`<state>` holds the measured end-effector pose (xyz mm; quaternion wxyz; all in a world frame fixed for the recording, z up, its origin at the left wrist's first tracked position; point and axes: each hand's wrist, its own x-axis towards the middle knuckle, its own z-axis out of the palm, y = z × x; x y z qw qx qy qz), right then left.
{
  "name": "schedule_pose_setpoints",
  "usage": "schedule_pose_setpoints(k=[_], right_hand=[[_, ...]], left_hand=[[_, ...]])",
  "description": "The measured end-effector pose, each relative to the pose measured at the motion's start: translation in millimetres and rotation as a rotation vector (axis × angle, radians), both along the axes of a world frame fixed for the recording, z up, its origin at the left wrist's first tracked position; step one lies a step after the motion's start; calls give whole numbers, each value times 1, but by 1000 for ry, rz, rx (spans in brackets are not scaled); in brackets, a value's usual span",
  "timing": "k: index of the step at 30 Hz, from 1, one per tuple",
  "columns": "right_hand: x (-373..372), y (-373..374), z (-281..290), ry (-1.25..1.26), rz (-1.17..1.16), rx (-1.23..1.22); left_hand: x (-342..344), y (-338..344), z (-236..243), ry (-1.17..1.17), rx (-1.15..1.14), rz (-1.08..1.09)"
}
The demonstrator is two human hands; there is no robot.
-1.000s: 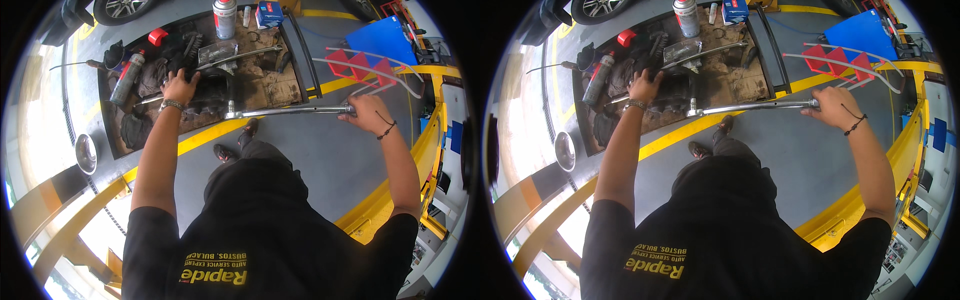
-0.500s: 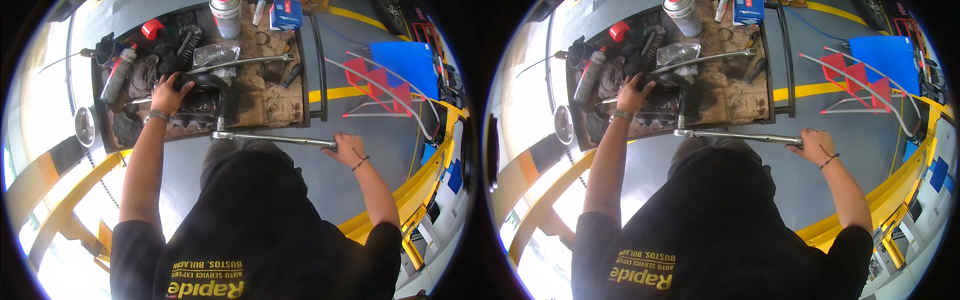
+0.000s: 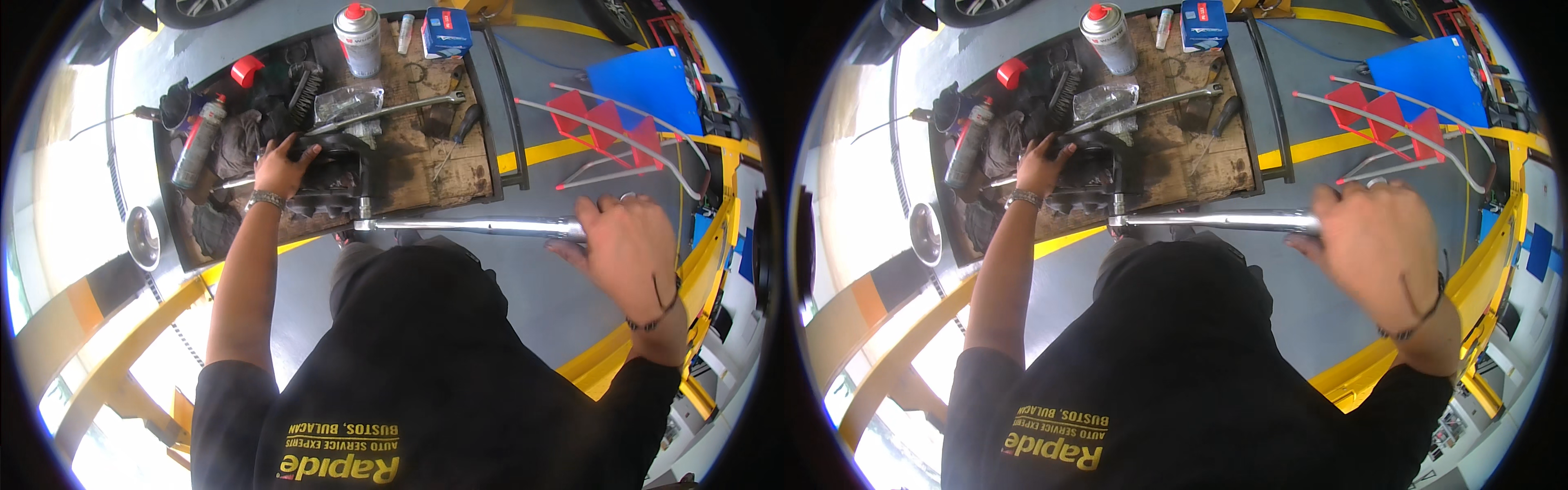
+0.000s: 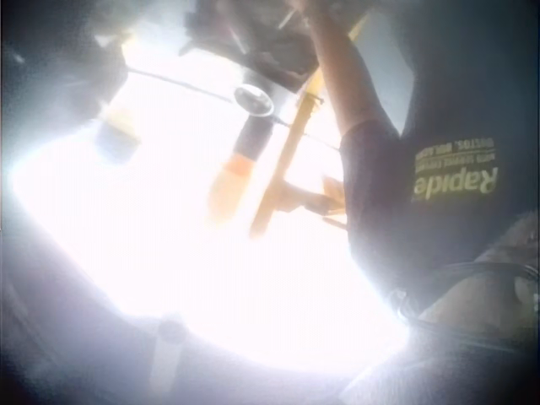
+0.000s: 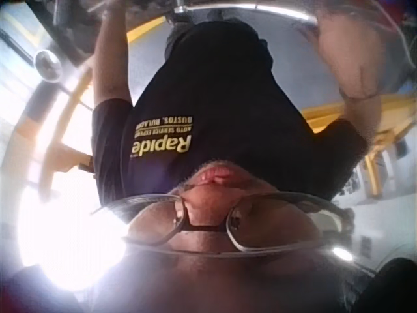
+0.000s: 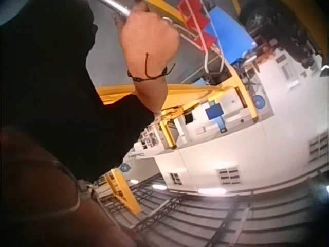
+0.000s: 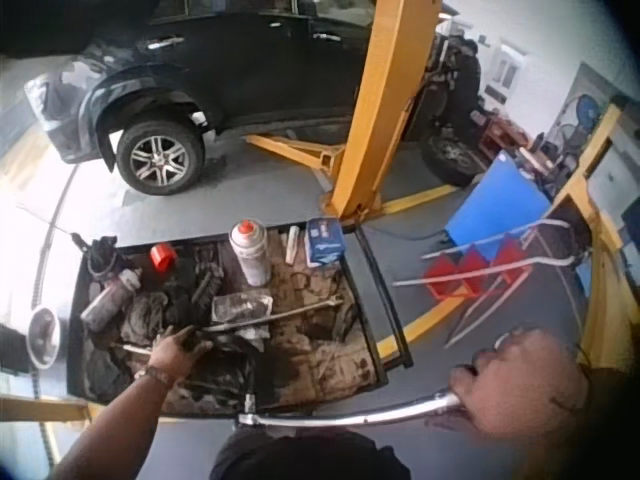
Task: The person manipulates a mechanical automotive housing on a workbench using a long metal rod and a torque wrench.
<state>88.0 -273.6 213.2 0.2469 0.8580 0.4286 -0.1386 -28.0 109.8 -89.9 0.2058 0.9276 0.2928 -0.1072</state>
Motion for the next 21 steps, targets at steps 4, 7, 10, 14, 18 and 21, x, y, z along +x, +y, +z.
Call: schedule_pose_setpoints(k=[4,7,10,14,18,21], right_hand=[[-41,73,44,-130,309,16],[-60,101,56,-197,359,-94],[-30,66,43,-122,326,185],[-17,44,28,-168,120,65],[-14,29,6,-208,312,521],[-9,19,-5,-303,403,835]], left_hand=[[-3,5,-4,18,-34,22],[-4,6,-9,9,-36,-9],[-3,7,-11,-25,-44,-53],[7,-2,-3,72,-8,-23],[-1,17,-33,10,-11,-37],[3,20,-29,-37,-4,-69]])
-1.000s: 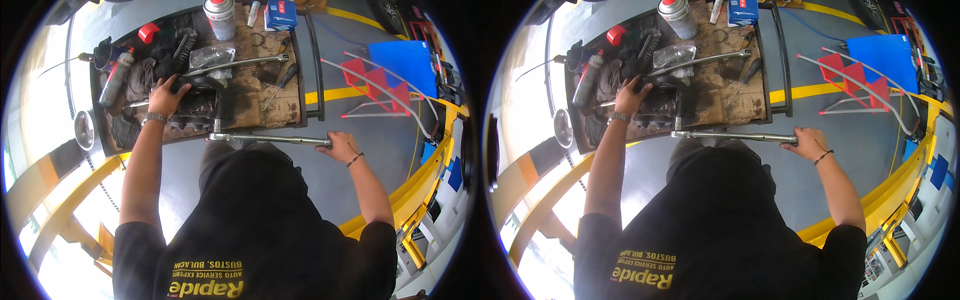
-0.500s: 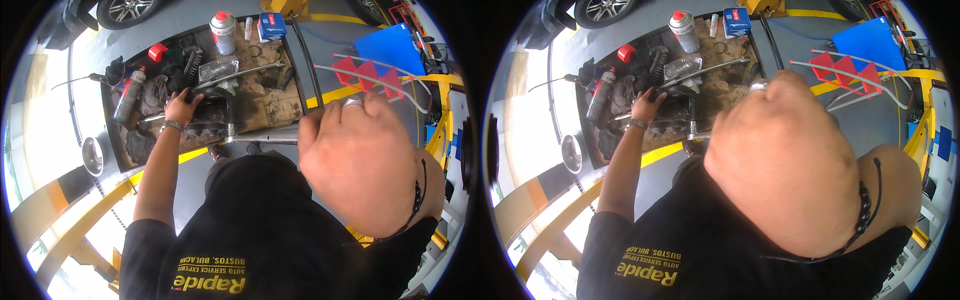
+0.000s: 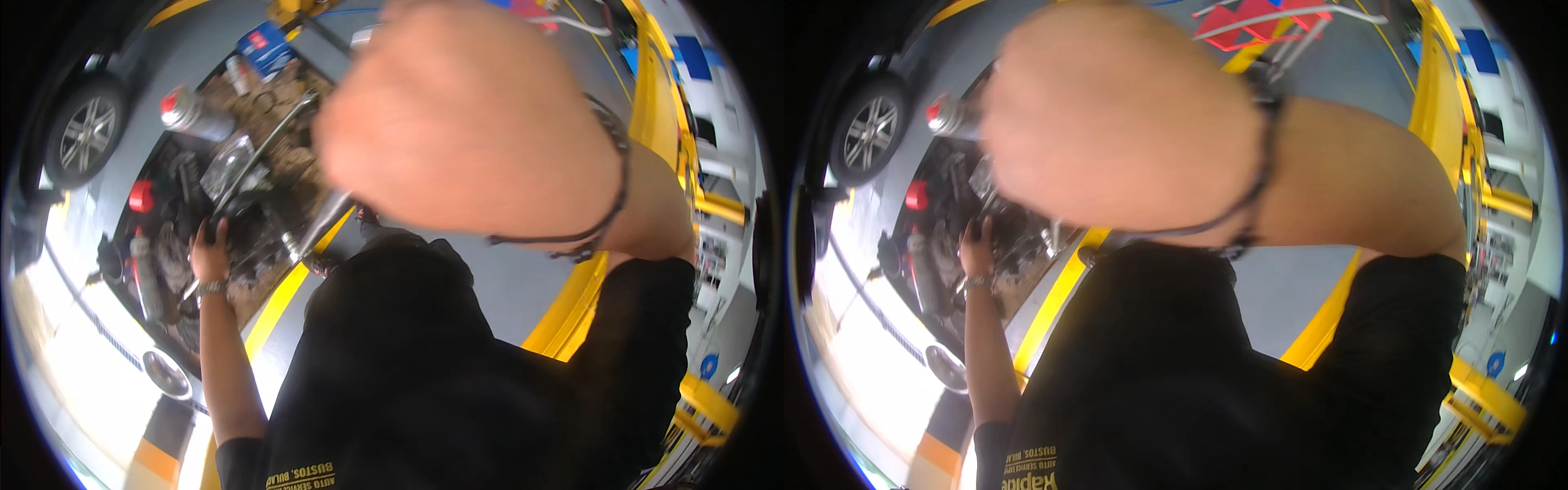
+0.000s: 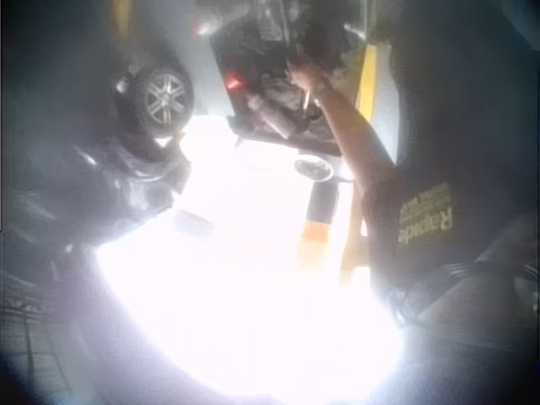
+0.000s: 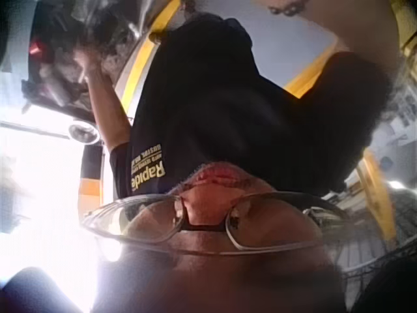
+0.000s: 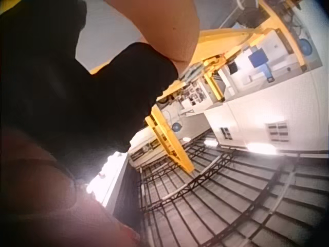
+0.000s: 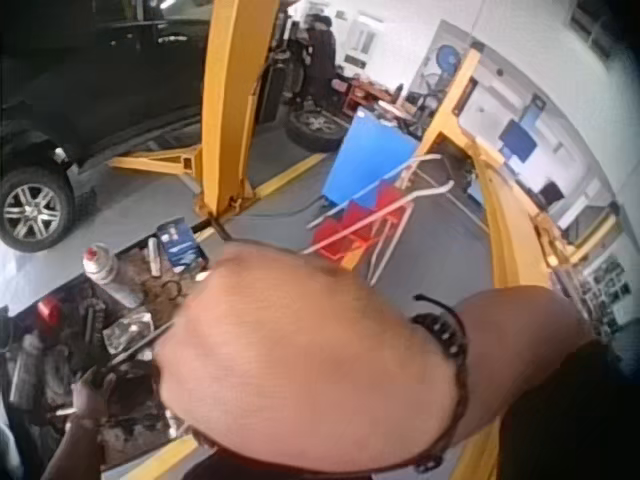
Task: The person manipulates a mechanical automotive housing on a workbench using a long metal rod and a torque wrench.
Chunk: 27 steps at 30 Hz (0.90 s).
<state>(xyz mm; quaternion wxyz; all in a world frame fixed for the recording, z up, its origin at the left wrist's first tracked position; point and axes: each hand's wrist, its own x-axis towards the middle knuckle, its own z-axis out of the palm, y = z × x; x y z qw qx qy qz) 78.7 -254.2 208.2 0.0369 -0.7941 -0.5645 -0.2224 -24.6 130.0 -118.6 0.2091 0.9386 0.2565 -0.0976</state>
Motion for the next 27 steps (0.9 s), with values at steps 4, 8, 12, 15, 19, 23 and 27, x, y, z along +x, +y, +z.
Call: schedule_pose_setpoints(k=[4,8,12,15,19,23,27], right_hand=[[6,10,-3,233,-116,-7],[10,13,-7,503,-86,-38],[1,17,-9,425,-200,94],[1,18,-4,68,-218,-124],[-1,19,7,-42,-241,-309],[1,19,9,-51,-232,-342],[3,22,9,-19,-273,-328]], left_hand=[[2,11,-14,-58,-59,-51],[-9,41,-40,-53,-145,-167],[-15,61,-76,-112,-127,-149],[5,-1,-3,-5,-64,-76],[-4,-1,1,-22,-45,14],[-1,-6,10,6,-41,19],[2,-18,26,46,-40,79]])
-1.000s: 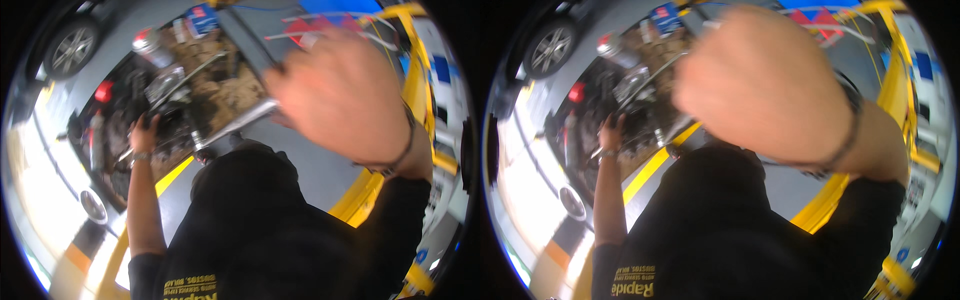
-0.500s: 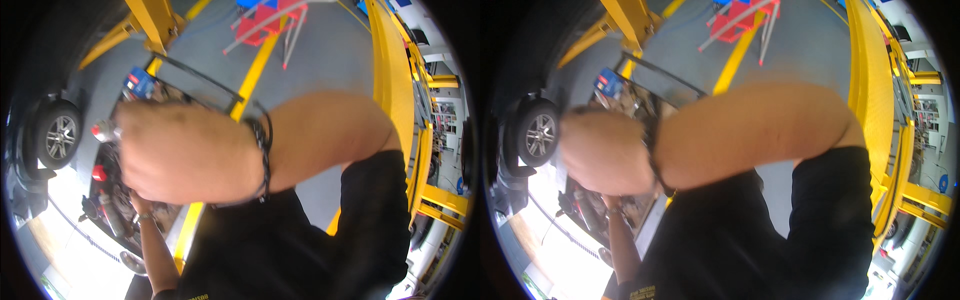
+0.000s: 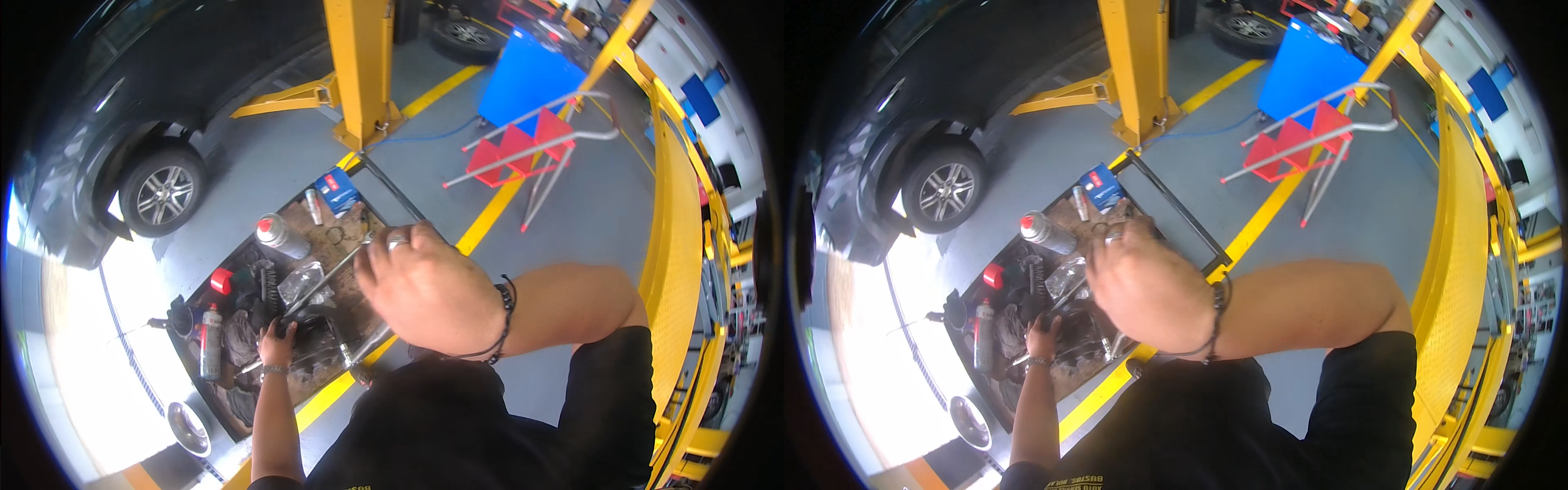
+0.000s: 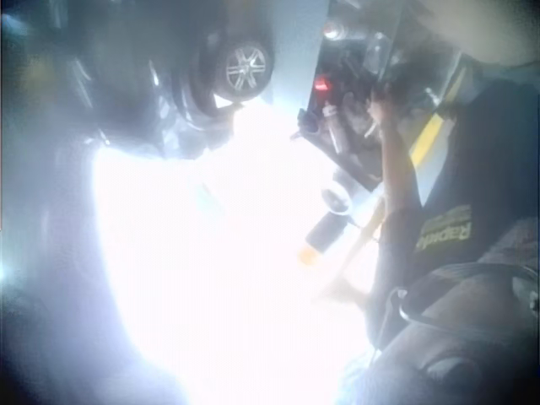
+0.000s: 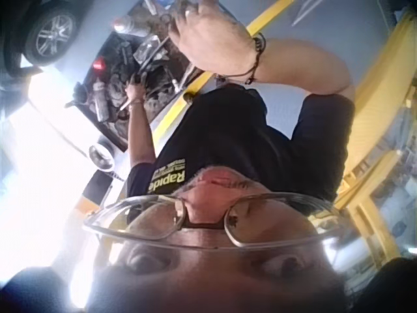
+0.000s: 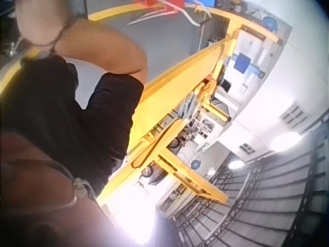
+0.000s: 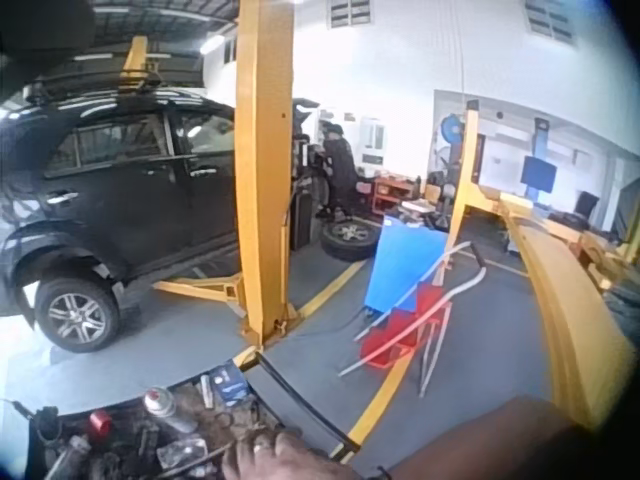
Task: The person manipulates a mechanical automotive housing on a workbench using a long metal rod and a torque wrench.
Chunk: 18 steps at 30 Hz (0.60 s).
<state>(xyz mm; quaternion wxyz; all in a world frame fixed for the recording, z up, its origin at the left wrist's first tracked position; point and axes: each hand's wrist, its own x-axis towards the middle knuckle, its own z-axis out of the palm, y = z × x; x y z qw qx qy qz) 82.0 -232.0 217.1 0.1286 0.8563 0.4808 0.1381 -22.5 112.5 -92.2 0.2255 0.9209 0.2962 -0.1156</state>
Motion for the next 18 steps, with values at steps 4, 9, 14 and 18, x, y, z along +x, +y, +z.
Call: schedule_pose_setpoints(k=[4,9,14,18], right_hand=[[-7,9,14,-23,-86,-93],[-4,20,14,-91,-56,-137],[-5,24,22,43,-104,-234],[-7,28,29,120,-150,-329]], left_hand=[[0,2,-2,17,-2,-11],[3,-7,16,52,-42,28],[-3,-4,17,13,-20,16],[-5,-4,21,20,34,-10]])
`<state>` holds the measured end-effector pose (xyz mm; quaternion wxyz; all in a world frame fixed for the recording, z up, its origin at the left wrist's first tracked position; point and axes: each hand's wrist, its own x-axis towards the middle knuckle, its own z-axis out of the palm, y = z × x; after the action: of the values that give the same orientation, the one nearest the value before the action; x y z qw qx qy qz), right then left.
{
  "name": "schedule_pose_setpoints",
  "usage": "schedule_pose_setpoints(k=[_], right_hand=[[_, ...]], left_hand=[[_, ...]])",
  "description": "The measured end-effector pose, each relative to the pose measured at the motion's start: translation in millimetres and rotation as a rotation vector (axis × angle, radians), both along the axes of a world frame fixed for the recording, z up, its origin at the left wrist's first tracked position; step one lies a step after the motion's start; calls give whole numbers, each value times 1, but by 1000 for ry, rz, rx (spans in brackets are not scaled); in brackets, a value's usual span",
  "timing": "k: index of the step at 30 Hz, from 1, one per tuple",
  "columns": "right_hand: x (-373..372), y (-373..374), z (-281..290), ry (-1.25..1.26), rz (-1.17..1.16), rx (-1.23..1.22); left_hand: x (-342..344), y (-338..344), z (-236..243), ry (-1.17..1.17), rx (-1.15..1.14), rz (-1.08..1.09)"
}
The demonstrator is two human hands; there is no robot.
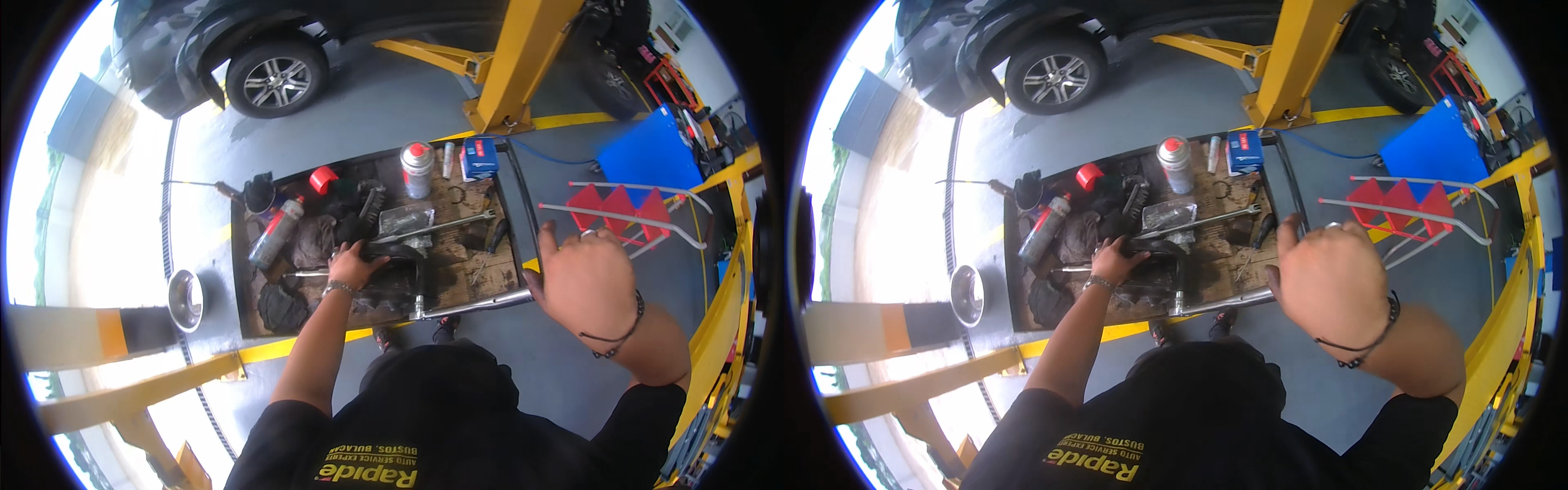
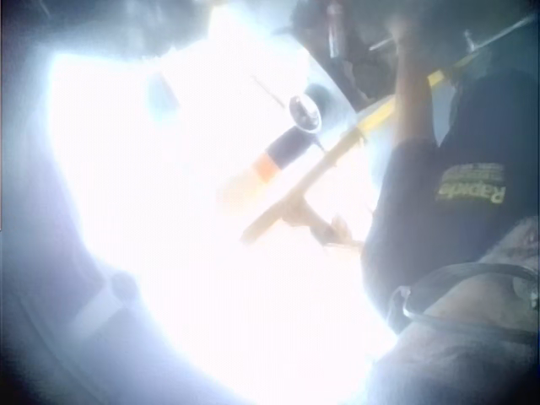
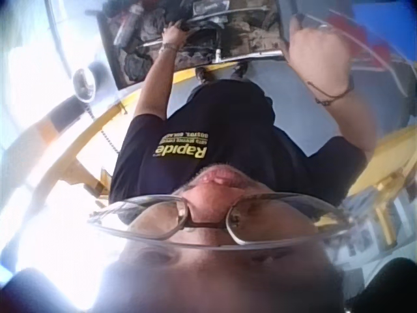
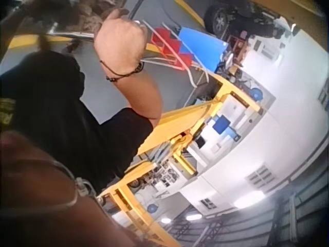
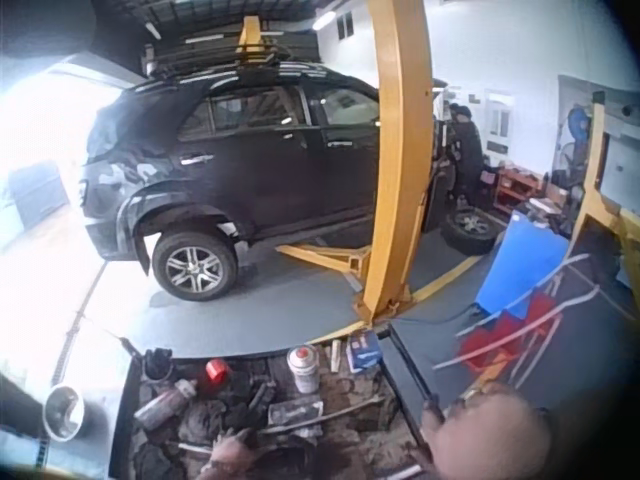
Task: The person manipulates a mechanical automotive housing on a workbench using a long metal rod and a torque wrench.
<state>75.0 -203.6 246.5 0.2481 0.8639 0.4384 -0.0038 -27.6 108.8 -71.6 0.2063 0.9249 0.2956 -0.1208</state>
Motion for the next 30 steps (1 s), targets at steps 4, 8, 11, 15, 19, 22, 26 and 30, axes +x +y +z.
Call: schedule_pose_setpoints(k=[4,8,11,15,19,22,26,30], right_hand=[[2,0,-1,0,-31,10],[9,-2,-8,33,-28,34],[18,-15,-18,82,-117,27],[22,-44,-40,88,-267,-10],[29,-70,-61,82,-299,24],[36,-81,-74,108,-357,37],[41,-98,-90,139,-373,68],[44,-102,-94,104,-287,133]], left_hand=[[4,-3,-3,6,13,12],[-1,0,-12,-14,25,8],[0,-2,-8,20,-13,37],[-1,-2,-17,9,4,27],[3,-4,-1,62,-29,36],[6,-4,-1,40,-1,34],[8,-6,2,47,17,26],[5,-3,-8,22,39,24]])
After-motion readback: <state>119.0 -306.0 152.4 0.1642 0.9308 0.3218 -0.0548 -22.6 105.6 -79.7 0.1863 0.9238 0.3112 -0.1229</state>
